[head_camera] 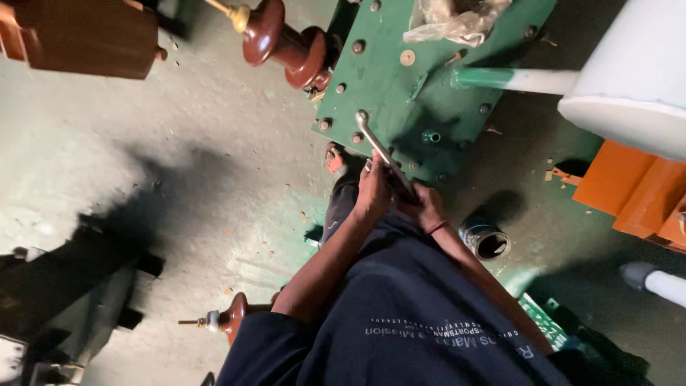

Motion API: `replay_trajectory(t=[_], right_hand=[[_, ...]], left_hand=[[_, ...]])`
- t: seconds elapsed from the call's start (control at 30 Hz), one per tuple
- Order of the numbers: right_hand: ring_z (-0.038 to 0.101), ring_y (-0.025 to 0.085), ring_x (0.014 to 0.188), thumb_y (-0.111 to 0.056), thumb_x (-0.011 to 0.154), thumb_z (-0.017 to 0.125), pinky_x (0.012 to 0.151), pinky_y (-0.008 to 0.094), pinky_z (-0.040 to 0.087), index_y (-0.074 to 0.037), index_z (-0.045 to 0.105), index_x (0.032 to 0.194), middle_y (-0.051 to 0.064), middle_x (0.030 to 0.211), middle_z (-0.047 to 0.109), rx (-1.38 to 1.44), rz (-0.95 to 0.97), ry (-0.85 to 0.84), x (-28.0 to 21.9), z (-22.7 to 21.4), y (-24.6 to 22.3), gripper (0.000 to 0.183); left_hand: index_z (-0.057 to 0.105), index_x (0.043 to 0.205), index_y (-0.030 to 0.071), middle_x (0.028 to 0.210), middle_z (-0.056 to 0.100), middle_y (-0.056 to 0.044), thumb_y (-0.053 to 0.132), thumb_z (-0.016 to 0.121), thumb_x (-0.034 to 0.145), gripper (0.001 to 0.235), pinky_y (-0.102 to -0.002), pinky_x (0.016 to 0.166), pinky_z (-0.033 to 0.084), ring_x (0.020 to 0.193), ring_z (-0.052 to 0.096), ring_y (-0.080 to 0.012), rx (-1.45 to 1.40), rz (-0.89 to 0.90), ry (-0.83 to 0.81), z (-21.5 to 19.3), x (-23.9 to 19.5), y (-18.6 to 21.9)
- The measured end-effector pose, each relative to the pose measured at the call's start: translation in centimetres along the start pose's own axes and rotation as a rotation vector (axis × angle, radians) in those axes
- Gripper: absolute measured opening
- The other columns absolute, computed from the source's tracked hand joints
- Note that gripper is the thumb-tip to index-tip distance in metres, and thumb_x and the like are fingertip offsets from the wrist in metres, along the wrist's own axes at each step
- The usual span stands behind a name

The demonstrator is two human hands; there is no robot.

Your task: The person uses two wrenches to tighten bolts on a large green electrical component. They move around the equipment to access different bolt locations, systematically working through the fasteners.

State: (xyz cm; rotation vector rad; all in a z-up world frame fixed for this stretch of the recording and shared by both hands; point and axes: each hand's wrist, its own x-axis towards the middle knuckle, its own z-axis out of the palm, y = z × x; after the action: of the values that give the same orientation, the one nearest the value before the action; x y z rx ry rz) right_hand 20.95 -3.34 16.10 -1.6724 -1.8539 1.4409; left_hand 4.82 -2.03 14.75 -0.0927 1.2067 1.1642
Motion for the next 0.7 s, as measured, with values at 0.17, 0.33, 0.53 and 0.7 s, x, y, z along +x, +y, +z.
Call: replay_trajectory(t=[0.17,0.33,0.53,0.7], right_hand=[[0.068,0.034,0.068,-0.034,0.083,0.079,0.062,0.044,0.051,-0.006,0.069,0.099,0.014,0.076,0.07,-0.194,0.038,0.161,-2.1,-3.8,1.2,0.034],[0.068,0.03,0.059,-0.033,0.088,0.074,0.058,0.042,0.051,-0.007,0.064,0.082,0.012,0.066,0.067,-0.246,0.216,0.157,-8.1,-8.4,1.1,0.029],[0.069,0.029,0.06,-0.039,0.083,0.076,0.058,0.042,0.051,-0.009,0.068,0.084,0.014,0.067,0.068,-0.26,0.438,0.219,-16.4,-6.8,6.0,0.031],[0.072,0.024,0.069,-0.035,0.084,0.077,0.064,0.036,0.056,-0.011,0.075,0.091,0.008,0.076,0.077,0.166,0.46,0.369,-21.2,-2.9,10.4,0.025]], left_hand=[[0.065,0.116,-0.003,0.103,0.073,-0.012,0.034,0.055,0.108,0.039,-0.03,0.088,0.054,0.096,0.068,-0.0197,0.489,0.611,-0.009,5.2,1.3,8.8],[0.072,0.105,0.001,0.108,0.075,-0.021,0.012,0.065,0.098,0.015,-0.04,0.094,0.054,0.102,0.069,-0.0349,1.037,1.279,-0.293,16.1,14.4,12.7],[0.07,0.091,0.007,0.08,0.059,-0.011,0.007,0.066,0.091,0.004,-0.042,0.081,0.053,0.078,0.06,-0.0274,1.58,2.12,0.18,22.6,32.8,6.1],[0.069,0.09,0.018,0.081,0.062,-0.006,0.014,0.062,0.088,0.008,-0.042,0.064,0.049,0.075,0.062,-0.0257,1.897,1.602,0.02,23.6,39.0,2.9]])
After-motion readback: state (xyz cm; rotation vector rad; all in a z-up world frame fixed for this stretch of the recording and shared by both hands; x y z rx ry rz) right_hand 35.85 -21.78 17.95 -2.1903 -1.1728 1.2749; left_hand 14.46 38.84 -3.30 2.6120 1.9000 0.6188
